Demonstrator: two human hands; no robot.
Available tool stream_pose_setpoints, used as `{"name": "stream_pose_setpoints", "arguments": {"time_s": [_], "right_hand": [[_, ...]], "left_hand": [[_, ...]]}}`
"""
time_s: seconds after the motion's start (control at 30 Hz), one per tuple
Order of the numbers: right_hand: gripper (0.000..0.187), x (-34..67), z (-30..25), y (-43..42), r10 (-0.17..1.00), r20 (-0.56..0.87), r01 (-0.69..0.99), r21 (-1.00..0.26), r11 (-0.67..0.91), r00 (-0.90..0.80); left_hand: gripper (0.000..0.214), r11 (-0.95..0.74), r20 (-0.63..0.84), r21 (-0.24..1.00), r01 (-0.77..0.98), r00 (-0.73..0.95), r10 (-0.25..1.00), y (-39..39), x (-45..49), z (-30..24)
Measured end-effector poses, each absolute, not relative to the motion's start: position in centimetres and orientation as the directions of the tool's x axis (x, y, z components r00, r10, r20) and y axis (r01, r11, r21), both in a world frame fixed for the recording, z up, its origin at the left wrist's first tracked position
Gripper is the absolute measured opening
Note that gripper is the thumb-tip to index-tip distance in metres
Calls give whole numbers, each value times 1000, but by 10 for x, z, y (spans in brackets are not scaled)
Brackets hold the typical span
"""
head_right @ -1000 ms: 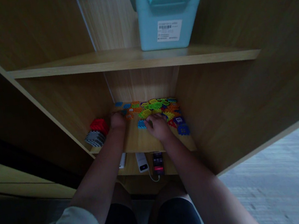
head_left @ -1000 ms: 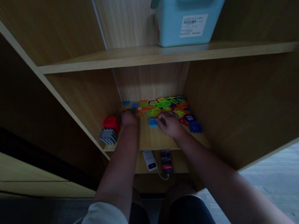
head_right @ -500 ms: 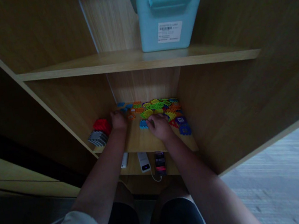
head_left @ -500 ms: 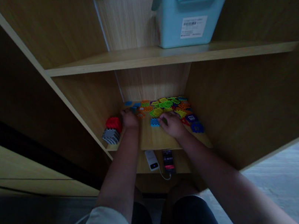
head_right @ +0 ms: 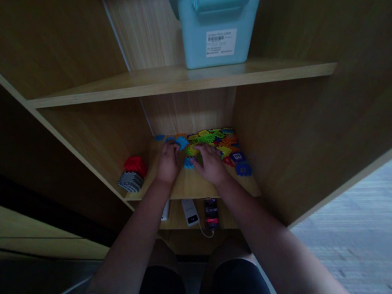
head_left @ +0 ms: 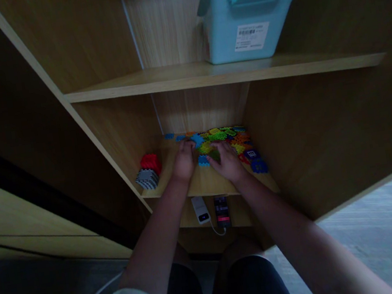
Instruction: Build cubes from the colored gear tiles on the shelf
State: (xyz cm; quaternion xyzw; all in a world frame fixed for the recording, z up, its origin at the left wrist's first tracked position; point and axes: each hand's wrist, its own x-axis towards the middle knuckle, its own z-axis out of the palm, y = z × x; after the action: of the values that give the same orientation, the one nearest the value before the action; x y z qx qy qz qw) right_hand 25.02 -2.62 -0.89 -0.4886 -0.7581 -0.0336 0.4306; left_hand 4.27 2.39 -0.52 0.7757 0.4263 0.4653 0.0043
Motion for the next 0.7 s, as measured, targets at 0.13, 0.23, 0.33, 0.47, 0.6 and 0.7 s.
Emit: {"name": "stream_pose_setpoints", "arguments": {"time_s": [0.13, 0.23, 0.33, 0.47, 0.6, 0.7], "right_hand": [[52, 249, -8, -26, 701, 691, 749, -369, 550, -174], [46, 250, -7, -24, 704, 693, 742, -389, 546, -155], [39, 252, -6, -23, 710, 692, 740, -410, 534, -129], [31, 252, -8, -22, 703, 699, 724, -417, 550, -131], [28, 251, -10, -22, 719, 685, 730, -432, 530, -117], [27, 251, -9, -22, 723, 679, 721, -437, 538, -127]], "left_hand": [[18, -707, 697, 299, 641, 359, 620, 17, 55, -6], [21, -732, 704, 244, 636, 403, 585, 14, 58, -6], [21, -749, 708, 213, 627, 429, 561, 12, 57, -5], [25, -751, 716, 204, 628, 428, 552, 11, 56, -3], [24, -753, 705, 195, 629, 444, 553, 10, 57, -3], [24, -753, 696, 196, 628, 452, 558, 11, 56, -4]]}}
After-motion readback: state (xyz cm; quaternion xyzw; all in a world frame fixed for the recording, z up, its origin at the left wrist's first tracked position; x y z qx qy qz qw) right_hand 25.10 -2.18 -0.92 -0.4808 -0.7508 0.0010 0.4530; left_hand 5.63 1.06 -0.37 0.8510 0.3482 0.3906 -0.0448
